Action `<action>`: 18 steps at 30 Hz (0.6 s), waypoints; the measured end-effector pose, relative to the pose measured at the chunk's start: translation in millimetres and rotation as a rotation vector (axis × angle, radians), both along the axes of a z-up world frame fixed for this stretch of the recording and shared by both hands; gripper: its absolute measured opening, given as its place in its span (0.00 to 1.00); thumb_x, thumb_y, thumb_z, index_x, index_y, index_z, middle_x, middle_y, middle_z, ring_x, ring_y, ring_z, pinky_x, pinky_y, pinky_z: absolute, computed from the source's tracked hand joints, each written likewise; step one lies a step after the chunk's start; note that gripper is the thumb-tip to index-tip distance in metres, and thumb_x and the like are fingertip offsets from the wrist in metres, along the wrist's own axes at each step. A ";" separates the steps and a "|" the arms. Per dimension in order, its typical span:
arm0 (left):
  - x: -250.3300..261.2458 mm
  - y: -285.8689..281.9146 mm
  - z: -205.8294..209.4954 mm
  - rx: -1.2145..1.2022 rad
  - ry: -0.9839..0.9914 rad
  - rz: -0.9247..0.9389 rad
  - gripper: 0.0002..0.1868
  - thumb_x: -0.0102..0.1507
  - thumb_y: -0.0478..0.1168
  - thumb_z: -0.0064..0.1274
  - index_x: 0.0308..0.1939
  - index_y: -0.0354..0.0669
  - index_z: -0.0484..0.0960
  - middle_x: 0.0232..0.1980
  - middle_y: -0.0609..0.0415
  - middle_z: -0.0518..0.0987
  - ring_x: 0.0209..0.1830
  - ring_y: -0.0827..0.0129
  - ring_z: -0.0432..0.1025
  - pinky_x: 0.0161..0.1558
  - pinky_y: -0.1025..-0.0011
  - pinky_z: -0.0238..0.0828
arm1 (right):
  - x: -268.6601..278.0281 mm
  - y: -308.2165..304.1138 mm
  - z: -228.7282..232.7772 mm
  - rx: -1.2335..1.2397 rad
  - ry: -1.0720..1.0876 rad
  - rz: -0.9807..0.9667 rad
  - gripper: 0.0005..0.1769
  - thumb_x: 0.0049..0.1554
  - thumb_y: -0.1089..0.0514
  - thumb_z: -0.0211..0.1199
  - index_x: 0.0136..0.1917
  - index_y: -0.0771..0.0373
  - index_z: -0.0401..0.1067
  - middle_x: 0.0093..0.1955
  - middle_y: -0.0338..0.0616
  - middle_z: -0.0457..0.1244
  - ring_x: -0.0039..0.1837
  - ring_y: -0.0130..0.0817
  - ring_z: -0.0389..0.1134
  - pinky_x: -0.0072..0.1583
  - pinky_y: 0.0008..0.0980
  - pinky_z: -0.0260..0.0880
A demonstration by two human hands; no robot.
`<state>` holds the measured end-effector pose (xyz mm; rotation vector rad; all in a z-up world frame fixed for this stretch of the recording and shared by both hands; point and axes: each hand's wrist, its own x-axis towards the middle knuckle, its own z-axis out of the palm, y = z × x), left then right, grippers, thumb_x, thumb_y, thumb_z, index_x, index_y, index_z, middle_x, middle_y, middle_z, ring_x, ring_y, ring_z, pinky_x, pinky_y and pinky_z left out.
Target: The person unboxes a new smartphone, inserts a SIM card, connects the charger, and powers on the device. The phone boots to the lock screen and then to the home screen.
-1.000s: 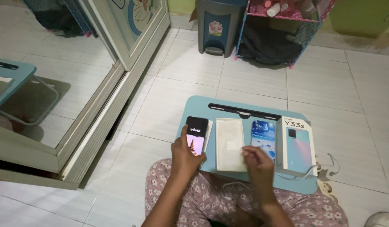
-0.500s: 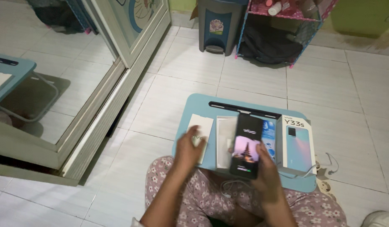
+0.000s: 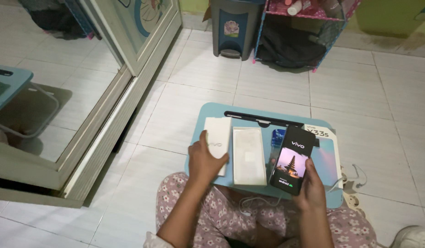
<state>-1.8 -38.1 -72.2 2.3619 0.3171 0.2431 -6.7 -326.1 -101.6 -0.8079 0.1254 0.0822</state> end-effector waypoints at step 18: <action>7.3 -90.8 -13.8 0.206 0.097 -0.249 0.53 0.54 0.64 0.63 0.73 0.38 0.61 0.75 0.27 0.53 0.63 0.30 0.57 0.46 0.49 0.76 | 0.8 -34.6 -22.5 0.049 -0.055 -0.074 0.28 0.67 0.50 0.53 0.76 0.63 0.59 0.68 0.45 0.63 0.66 0.37 0.66 0.66 0.41 0.67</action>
